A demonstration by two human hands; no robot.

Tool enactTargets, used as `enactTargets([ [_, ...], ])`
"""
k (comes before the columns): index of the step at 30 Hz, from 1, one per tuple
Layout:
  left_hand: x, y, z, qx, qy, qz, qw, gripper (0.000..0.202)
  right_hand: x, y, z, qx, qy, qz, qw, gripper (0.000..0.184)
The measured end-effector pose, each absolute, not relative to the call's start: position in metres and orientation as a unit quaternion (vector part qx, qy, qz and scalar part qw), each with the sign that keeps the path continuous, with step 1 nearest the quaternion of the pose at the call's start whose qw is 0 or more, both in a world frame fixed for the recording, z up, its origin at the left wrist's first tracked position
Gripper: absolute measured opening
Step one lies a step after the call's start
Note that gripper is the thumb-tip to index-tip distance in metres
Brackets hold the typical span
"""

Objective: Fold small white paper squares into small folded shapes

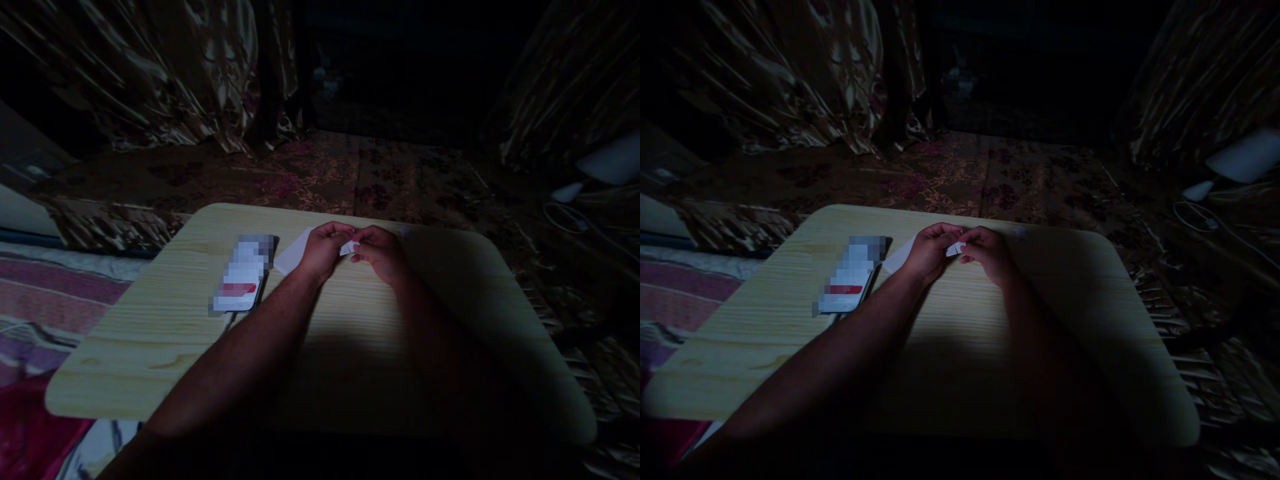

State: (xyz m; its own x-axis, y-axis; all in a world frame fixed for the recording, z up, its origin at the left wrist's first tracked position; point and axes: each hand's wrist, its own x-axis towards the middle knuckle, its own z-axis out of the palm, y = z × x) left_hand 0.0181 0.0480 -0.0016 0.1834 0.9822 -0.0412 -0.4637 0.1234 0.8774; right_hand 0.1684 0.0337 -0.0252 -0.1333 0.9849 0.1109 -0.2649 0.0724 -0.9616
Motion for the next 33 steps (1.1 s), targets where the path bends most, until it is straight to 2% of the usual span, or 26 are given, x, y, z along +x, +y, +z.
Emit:
enactTargets([
  [10,0.0186,0.0483,-0.0013,0.372,0.349,0.539,0.67,0.024,0.1683,0.0355,-0.0225,-0.361,-0.469,0.581,0.56,0.036],
  [33,0.0202,0.0464,-0.0009,0.413,0.36,0.518,0.657,0.031,0.1683,0.0393,-0.0227,-0.379,-0.452,0.567,0.575,0.041],
])
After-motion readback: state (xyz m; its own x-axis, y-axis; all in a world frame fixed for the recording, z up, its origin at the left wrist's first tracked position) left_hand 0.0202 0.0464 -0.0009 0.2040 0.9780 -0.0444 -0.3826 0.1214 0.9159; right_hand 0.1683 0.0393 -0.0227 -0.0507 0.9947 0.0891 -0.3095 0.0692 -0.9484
